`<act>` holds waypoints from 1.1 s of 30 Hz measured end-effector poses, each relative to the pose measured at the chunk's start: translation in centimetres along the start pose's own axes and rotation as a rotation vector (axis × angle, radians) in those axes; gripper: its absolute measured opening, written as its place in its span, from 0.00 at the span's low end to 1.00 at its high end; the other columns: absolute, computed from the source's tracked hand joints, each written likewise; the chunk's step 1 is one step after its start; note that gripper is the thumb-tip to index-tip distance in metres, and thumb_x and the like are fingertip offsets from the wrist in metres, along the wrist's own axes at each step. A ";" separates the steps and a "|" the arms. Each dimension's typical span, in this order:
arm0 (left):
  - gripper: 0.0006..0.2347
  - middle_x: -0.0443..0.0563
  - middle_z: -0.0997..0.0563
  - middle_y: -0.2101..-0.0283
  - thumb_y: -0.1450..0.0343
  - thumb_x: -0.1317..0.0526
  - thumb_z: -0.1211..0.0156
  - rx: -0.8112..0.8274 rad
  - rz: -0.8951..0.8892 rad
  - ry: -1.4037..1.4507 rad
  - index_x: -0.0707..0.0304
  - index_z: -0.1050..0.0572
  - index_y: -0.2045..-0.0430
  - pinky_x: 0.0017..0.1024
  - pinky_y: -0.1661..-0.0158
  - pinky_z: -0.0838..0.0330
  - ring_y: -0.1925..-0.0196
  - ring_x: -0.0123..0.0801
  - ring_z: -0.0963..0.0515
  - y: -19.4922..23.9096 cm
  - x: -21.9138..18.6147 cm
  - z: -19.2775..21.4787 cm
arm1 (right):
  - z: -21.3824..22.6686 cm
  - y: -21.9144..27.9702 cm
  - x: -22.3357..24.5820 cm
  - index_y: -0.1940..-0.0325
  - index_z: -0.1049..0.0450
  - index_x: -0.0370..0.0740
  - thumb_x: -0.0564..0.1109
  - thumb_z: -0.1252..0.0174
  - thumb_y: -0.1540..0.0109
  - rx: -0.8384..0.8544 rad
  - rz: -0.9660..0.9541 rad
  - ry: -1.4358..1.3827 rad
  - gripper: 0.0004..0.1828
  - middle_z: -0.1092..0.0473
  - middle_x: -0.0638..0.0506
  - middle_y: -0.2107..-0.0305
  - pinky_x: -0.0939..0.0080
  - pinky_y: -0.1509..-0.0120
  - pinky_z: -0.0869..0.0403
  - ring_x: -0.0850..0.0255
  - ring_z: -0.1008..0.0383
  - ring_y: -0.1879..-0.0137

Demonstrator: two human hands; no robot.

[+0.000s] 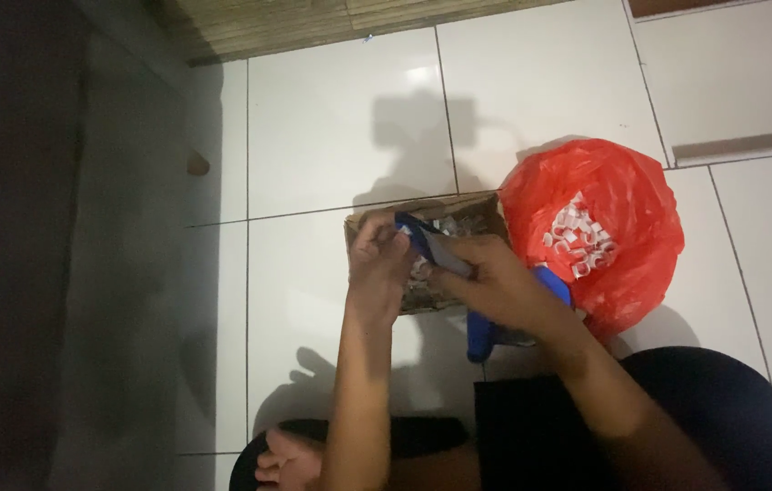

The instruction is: Manually stapling small white plastic fasteners one by one using a blue hand stapler while sitting on the floor.

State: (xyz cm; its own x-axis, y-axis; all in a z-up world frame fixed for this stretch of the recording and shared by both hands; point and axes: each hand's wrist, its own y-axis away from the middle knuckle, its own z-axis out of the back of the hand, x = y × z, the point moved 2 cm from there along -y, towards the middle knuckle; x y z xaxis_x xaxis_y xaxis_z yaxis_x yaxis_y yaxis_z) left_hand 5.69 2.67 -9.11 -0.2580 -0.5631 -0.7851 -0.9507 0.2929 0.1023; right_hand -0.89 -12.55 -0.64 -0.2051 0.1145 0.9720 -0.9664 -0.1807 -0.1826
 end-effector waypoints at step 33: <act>0.30 0.61 0.26 0.47 0.32 0.56 0.37 -0.021 0.012 -0.103 0.63 0.39 0.35 0.40 0.40 0.35 0.42 0.39 0.27 1.0 -2.5 -4.2 | 0.5 -0.2 -2.2 0.73 0.27 0.36 0.39 0.40 0.40 -0.086 -0.152 -0.121 0.07 0.37 0.54 0.86 0.67 0.80 0.38 0.67 0.40 0.82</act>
State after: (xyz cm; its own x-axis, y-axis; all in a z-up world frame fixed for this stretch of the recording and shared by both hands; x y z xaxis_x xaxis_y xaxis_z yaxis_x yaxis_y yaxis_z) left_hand 4.66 1.17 -4.50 -0.2514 -0.4771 -0.8421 -0.9513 0.2822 0.1241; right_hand -0.18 -13.28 -2.62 -0.0410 0.0145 0.9991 -0.9955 -0.0859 -0.0396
